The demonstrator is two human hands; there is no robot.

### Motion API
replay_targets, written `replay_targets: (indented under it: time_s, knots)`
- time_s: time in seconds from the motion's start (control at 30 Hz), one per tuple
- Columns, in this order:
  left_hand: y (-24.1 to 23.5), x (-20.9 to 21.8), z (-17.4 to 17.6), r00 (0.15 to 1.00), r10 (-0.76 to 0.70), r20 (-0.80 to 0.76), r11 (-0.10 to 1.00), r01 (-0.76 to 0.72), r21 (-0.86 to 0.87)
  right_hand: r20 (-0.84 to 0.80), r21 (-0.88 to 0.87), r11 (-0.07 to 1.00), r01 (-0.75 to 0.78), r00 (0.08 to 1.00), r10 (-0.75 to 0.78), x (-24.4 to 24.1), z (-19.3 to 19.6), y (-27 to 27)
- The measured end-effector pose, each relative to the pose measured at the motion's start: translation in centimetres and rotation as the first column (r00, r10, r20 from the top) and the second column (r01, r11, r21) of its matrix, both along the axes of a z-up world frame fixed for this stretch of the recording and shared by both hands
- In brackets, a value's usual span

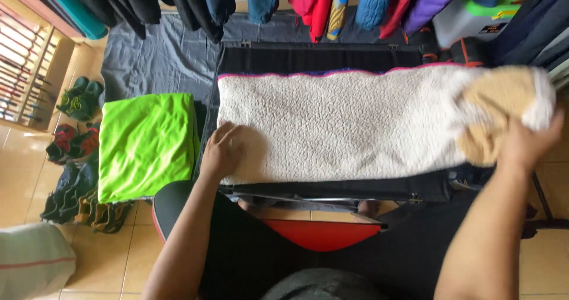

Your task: The person folds a beige sherpa blanket with blue and pink trim on top of an open suitcase. They smooth the fabric, fold it in half multiple times, and place the finished bundle on a green cloth to the left.

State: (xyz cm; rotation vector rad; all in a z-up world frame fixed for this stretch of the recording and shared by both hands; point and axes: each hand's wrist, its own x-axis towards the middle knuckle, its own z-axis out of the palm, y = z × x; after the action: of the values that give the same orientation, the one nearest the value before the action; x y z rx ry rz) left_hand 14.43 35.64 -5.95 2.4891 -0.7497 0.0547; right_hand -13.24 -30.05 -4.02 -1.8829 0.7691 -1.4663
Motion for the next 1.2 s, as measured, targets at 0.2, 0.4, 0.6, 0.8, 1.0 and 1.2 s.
replay_targets:
  time_s: [0.2, 0.4, 0.6, 0.8, 1.0, 1.2]
  knots:
    - [0.1, 0.5, 1.9, 0.964, 0.097, -0.248, 0.969, -0.148, -0.196, -0.312, -0.025, 0.966, -0.257, 0.920, 0.237, 14.5, 20.4, 25.0]
    - [0.9, 0.8, 0.2, 0.868, 0.140, -0.476, 0.786, -0.390, -0.479, -0.480, -0.497, 0.595, -0.631, 0.771, 0.418, 18.5, 2.2, 44.0]
    - [2.5, 1.5, -3.4, 0.872, 0.362, -0.330, 0.858, -0.450, -0.247, -0.623, -0.142, 0.269, -0.953, 0.297, 0.724, 17.4, 4.6, 45.4]
    - [-1.7, -2.3, 6.3, 0.765, 0.476, -0.433, 0.799, -0.582, -0.149, -0.565, -0.219, 0.640, -0.737, 0.630, 0.533, 16.4, 4.3, 34.5]
    - [-5.6, -2.3, 8.9, 0.850, 0.351, -0.392, 0.936, -0.326, 0.130, -0.738, 0.380, 0.900, -0.214, 0.516, 0.435, 11.6, 2.9, 28.7]
    - [-10.7, 0.3, 9.4, 0.812, 0.408, -0.418, 0.905, -0.299, 0.303, -0.411, 0.712, 0.674, -0.199, 0.661, 0.629, 11.2, 2.9, 30.4]
